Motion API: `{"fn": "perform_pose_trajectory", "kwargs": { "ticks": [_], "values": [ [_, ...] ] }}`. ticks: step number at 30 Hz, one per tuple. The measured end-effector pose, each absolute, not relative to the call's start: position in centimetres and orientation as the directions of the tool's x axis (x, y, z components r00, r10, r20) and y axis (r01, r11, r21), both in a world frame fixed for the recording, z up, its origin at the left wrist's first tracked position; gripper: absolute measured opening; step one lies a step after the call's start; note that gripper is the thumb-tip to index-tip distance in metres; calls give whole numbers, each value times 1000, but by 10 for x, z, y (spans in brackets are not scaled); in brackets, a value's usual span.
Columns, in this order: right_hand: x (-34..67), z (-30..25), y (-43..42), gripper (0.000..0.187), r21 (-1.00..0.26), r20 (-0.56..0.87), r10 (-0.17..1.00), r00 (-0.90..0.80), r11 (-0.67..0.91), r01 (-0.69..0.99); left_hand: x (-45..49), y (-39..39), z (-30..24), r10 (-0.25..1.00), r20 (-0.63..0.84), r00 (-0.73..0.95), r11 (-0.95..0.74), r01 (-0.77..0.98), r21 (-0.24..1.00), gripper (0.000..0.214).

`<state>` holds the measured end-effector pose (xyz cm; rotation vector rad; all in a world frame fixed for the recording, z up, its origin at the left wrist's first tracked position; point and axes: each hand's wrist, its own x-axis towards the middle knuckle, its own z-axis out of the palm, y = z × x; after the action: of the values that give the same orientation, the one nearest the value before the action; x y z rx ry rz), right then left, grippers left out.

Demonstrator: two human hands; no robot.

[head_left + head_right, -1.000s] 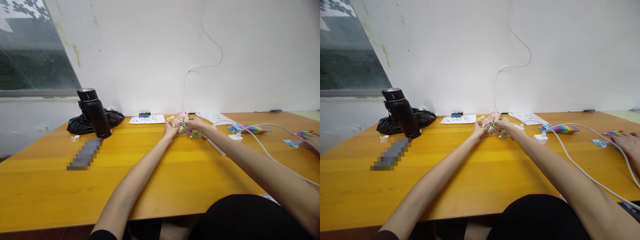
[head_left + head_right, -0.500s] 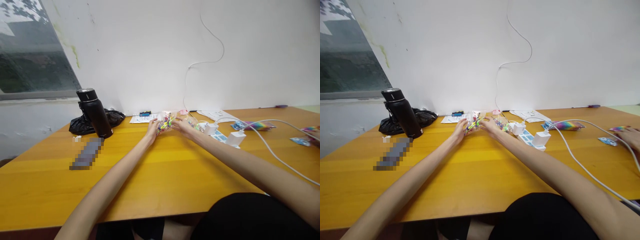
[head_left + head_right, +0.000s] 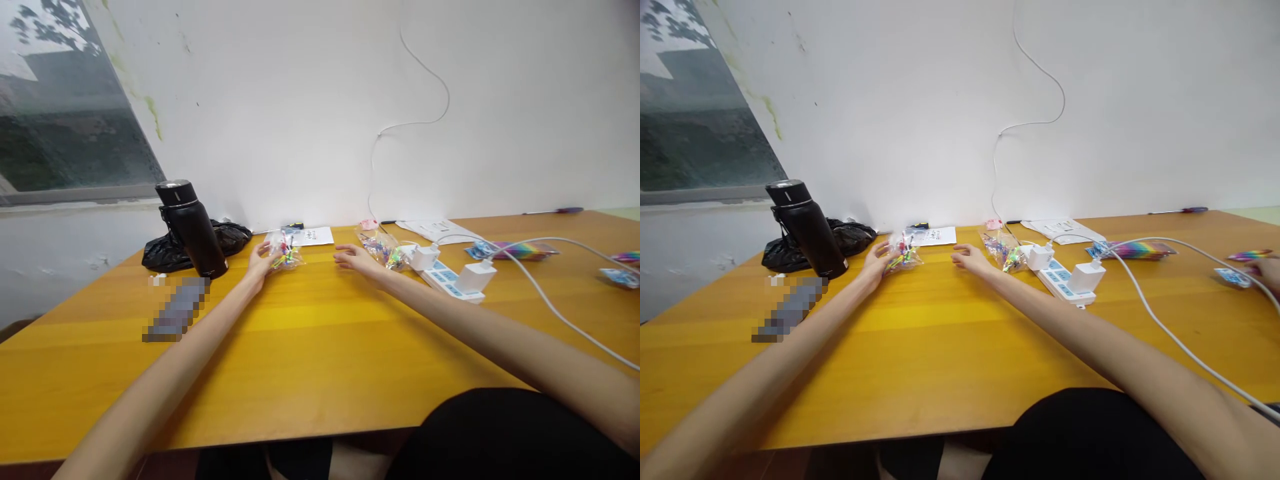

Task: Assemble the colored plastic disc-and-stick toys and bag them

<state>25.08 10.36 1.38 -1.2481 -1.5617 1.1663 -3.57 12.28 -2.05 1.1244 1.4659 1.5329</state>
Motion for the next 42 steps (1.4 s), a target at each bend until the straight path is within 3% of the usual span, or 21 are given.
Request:
{"fn": "perform_pose_trajectory", "kwargs": {
  "ticks": [2, 5, 6, 8, 11, 16, 23, 27, 31, 37, 42],
  "values": [
    [268, 18, 112, 28, -837, 140, 976, -165, 206, 508, -55, 129, -15, 907, 92, -411, -54, 102, 993, 57],
    [298, 29, 120, 28, -343, 365, 902, -230, 360, 868, -77, 138, -8, 882, 69, -466, 14, 172, 985, 56],
    [308, 33, 122, 30, -188, 403, 884, -238, 335, 923, -83, 141, -6, 875, 65, -480, 38, 201, 979, 57],
    [328, 38, 123, 35, 3, 421, 888, -186, 203, 979, -91, 147, -3, 876, 51, -480, 85, 258, 962, 58],
    [352, 40, 127, 41, 96, 371, 928, -22, -15, 995, -99, 153, 1, 881, 46, -471, 148, 368, 918, 61],
    [362, 38, 141, 42, 139, 167, 986, 26, -49, 989, -104, 156, 9, 891, 118, -438, 176, 574, 800, 63],
    [358, 38, 145, 41, 168, 164, 986, -2, -26, 985, -85, 132, 19, 905, 244, -348, 105, 740, 664, 64],
    [356, 36, 139, 37, 232, 168, 984, -63, 23, 972, -65, 98, 22, 859, 460, -224, -75, 835, 545, 54],
    [344, 36, 128, 37, 230, 203, 969, -142, 93, 969, -41, 58, 16, 773, 631, -61, -355, 783, 510, 39],
    [324, 39, 118, 41, -82, 112, 989, -98, 107, 991, -15, 25, 0, 784, 616, 78, -550, 548, 630, 26],
    [303, 34, 117, 45, -410, 78, 987, -139, 159, 898, -4, 26, -14, 877, 468, 106, -473, 357, 806, 22]
  ]
}}
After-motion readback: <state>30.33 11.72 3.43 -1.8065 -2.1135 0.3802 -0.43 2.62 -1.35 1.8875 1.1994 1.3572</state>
